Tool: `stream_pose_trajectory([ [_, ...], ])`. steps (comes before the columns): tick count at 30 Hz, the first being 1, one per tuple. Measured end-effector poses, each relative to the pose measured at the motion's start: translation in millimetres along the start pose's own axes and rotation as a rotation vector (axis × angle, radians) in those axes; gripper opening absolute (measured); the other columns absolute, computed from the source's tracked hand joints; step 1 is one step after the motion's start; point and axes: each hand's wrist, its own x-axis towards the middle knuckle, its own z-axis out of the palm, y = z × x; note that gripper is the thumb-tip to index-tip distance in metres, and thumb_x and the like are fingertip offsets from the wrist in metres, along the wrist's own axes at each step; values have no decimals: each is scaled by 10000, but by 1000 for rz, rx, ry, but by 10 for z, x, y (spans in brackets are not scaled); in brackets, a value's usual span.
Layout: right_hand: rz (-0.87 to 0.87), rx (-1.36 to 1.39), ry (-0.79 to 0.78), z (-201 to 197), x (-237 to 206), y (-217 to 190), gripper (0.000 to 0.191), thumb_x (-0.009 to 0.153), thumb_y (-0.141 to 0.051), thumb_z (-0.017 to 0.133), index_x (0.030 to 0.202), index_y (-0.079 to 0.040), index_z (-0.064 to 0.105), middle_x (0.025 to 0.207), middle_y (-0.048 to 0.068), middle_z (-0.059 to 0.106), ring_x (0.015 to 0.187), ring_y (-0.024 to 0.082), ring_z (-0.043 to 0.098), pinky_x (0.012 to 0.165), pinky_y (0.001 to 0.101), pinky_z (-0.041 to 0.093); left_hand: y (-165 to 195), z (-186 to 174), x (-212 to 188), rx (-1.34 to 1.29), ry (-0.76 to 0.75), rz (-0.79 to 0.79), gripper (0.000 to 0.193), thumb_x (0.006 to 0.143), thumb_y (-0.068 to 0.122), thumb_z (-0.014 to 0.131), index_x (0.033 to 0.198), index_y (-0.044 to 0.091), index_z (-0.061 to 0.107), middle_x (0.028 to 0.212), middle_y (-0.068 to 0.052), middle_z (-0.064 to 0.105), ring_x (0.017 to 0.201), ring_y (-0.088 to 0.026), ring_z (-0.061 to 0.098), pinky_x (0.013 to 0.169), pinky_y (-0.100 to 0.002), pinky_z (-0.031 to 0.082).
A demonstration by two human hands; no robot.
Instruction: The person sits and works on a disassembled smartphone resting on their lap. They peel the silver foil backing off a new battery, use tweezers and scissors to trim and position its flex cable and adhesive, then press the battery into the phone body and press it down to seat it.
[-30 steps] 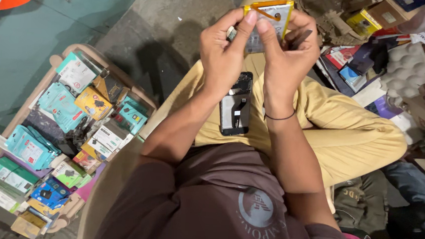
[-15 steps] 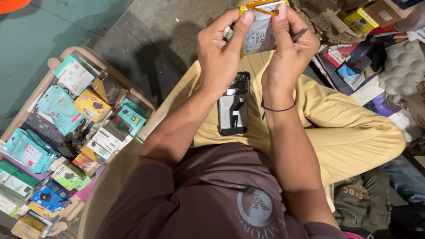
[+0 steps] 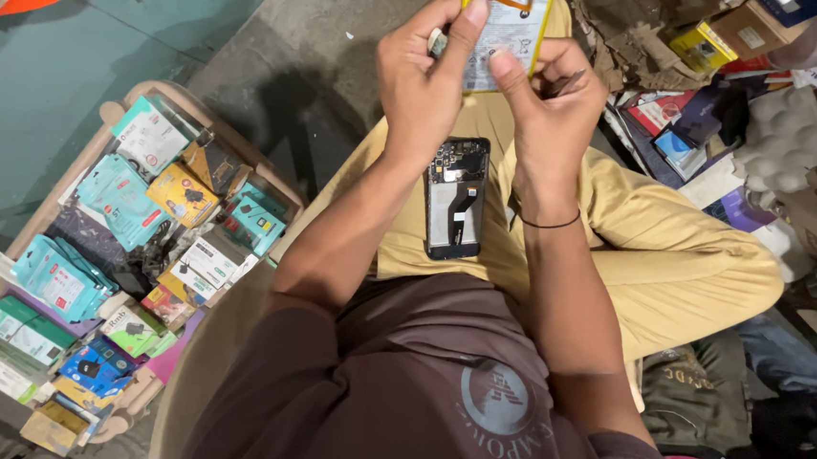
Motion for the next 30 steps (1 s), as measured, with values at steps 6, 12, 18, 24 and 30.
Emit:
stream_pose_trajectory([
  [6,49,95,135,21,19,61,190,1001,-164,781,988,23,747,811,-22,655,652,10,426,582,197,289,27,12,16,-43,-27,-52,214,1040,182,687,1027,-23,745,828,25,699,762,-24,566,686,-232,491],
  [12,57,102,268,-15,11,105,240,983,-203,770,1046,29,767,821,-14,691,598,13,395,518,223,229,29,-61,18,81,-187,109,181,969,141,763,1009,-21,691,894,-27,722,844,-80,626,789,-253,525],
  [18,79,128,252,2,17,68,265,1020,-235,727,1047,24,773,817,-20,692,604,-1,381,530,217,236,35,-147,-93,210,-281,-89,134,941,133,766,919,9,721,786,-8,757,752,-70,733,696,-238,548],
  [24,57,65,71,-3,-38,-132,133,947,-121,720,1037,-36,671,935,6,723,828,47,640,771,189,497,-13,-142,-78,72,-265,-85,125,985,113,727,956,-8,731,808,-37,741,773,-77,709,721,-236,557],
  [30,9,90,24,36,-98,-115,127,1022,-74,764,1080,12,691,975,51,753,823,100,679,777,226,517,-6,-163,-101,-8,-271,-118,151,1001,129,716,978,-19,736,862,-58,771,800,-100,729,741,-234,543],
])
